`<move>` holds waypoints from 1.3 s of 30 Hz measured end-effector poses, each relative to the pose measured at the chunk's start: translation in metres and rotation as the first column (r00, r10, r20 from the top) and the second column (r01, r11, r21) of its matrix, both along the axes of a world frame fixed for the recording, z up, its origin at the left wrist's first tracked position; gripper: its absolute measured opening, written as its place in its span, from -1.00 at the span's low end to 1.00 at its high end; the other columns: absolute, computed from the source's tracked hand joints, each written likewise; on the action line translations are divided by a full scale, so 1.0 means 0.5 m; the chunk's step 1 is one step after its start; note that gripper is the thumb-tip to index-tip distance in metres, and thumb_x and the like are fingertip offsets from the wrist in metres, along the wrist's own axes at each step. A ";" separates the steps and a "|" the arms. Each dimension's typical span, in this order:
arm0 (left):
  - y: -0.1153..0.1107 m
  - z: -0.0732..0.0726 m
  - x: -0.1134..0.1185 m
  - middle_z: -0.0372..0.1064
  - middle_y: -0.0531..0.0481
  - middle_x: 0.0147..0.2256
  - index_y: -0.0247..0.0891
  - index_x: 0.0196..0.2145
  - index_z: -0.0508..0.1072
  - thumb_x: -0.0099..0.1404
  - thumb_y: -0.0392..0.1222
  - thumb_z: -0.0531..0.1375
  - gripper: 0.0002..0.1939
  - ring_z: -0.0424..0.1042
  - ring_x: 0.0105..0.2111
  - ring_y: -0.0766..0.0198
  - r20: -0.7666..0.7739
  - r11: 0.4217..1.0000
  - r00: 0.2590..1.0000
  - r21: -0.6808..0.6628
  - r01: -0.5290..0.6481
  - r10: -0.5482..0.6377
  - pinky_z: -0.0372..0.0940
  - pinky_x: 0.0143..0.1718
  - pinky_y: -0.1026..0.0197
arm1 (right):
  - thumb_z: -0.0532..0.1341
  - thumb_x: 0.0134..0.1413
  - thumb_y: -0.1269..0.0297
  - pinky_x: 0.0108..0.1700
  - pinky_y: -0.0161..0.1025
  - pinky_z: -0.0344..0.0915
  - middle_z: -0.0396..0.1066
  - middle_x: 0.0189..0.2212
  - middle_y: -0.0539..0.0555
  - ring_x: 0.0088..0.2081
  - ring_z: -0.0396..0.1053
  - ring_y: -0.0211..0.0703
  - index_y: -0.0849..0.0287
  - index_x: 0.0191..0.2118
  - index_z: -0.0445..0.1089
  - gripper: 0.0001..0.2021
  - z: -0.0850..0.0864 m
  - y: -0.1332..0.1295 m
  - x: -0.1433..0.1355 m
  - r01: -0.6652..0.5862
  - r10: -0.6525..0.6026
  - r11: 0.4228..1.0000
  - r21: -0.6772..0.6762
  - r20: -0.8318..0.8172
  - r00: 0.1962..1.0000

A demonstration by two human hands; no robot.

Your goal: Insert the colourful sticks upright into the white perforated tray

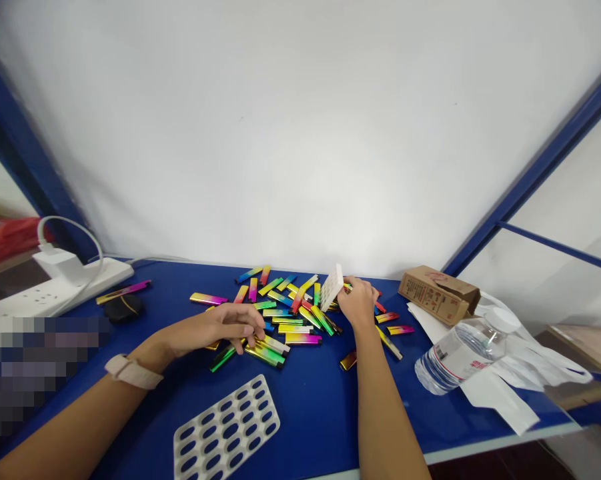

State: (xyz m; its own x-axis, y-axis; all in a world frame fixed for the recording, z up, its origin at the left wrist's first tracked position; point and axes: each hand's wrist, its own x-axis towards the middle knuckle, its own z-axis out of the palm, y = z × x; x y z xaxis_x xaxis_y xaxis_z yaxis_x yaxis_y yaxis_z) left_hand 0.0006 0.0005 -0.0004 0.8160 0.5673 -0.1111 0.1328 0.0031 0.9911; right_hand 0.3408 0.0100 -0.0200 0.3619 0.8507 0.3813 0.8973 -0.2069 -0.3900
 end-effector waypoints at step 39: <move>-0.003 0.002 0.001 0.51 -0.09 -0.13 -0.22 -0.10 0.50 0.33 0.04 0.25 -0.69 0.52 -0.16 0.16 -0.003 1.000 1.000 0.006 -0.006 0.006 0.45 -0.20 0.16 | -0.06 0.35 0.21 0.34 0.23 -0.13 0.22 0.30 0.22 0.36 0.00 0.20 0.16 0.24 0.32 -0.54 -0.015 -0.007 -0.018 0.096 -0.040 0.967 -0.237 0.231 0.972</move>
State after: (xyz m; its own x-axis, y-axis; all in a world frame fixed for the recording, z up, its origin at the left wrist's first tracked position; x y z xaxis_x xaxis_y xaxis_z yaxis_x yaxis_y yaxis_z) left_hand 0.0009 -0.0011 0.0005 0.8121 0.5731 -0.1099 0.1356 -0.0022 0.9908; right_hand 0.3319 0.0065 -0.0277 0.3522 0.9042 0.2416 0.9357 -0.3346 -0.1116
